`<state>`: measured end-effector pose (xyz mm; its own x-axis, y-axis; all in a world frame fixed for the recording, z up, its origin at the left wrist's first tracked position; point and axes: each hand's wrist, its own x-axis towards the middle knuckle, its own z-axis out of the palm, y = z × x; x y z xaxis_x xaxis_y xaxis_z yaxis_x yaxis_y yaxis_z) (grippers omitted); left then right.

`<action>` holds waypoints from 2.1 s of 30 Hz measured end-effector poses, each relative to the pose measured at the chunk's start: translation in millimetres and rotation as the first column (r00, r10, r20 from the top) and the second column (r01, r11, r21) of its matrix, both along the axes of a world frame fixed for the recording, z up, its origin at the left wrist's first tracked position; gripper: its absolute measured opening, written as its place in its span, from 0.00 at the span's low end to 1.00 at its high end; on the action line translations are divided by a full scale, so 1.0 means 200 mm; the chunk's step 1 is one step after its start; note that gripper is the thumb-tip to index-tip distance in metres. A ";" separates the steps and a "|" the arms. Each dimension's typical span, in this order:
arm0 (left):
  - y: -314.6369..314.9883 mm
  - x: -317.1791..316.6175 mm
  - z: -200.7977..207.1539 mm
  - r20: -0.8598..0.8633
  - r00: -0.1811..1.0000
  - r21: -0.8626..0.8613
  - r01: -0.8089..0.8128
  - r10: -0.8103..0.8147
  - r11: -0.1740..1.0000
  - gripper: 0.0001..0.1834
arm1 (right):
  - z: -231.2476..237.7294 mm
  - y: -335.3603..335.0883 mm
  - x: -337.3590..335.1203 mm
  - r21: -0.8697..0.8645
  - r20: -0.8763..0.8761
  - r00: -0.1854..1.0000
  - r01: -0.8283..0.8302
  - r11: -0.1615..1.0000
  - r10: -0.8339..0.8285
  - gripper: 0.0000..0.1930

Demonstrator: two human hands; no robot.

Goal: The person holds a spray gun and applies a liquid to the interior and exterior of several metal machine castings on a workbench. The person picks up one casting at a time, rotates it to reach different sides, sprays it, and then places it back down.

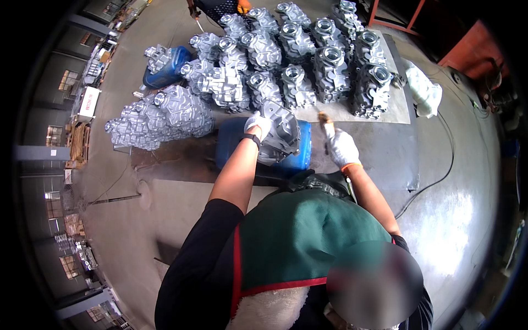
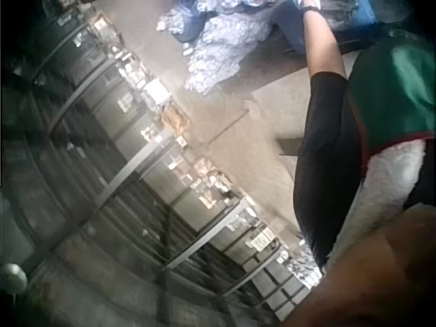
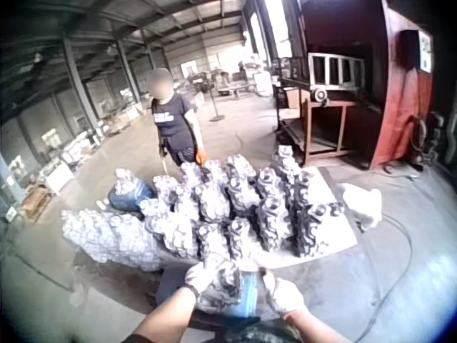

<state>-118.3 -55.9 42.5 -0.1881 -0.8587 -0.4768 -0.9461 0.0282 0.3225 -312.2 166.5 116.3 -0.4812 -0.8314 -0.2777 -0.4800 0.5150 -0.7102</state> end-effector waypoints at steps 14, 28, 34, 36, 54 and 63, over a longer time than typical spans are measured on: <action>0.10 -0.07 0.00 0.078 0.996 -0.120 0.039 -0.029 0.992 0.27 | -0.02 0.71 -0.23 0.253 0.583 0.750 0.199 0.947 -0.313 0.34; 0.02 0.00 -0.05 0.000 0.994 -0.052 0.111 -0.112 0.992 0.27 | -0.09 0.45 0.02 0.005 0.018 1.000 0.017 1.000 -0.017 0.29; 0.08 0.03 -0.03 -0.174 0.951 -0.154 0.230 -0.256 0.961 0.23 | -0.13 0.43 -0.06 0.042 -0.113 0.993 0.038 0.998 -0.033 0.29; 0.07 -0.02 -0.04 -0.041 0.983 -0.168 0.171 -0.180 0.971 0.24 | -0.24 0.49 -0.12 0.017 -0.015 0.999 -0.044 0.999 0.044 0.29; 0.15 -0.08 0.10 0.032 0.999 0.010 0.009 -0.010 1.000 0.31 | -0.22 0.80 -0.09 0.096 0.925 0.307 0.377 0.921 -0.222 0.32; 0.18 -0.08 0.08 0.010 0.999 -0.032 -0.030 0.030 0.999 0.32 | -0.20 0.84 -0.14 0.151 0.953 0.200 0.345 0.927 -0.229 0.25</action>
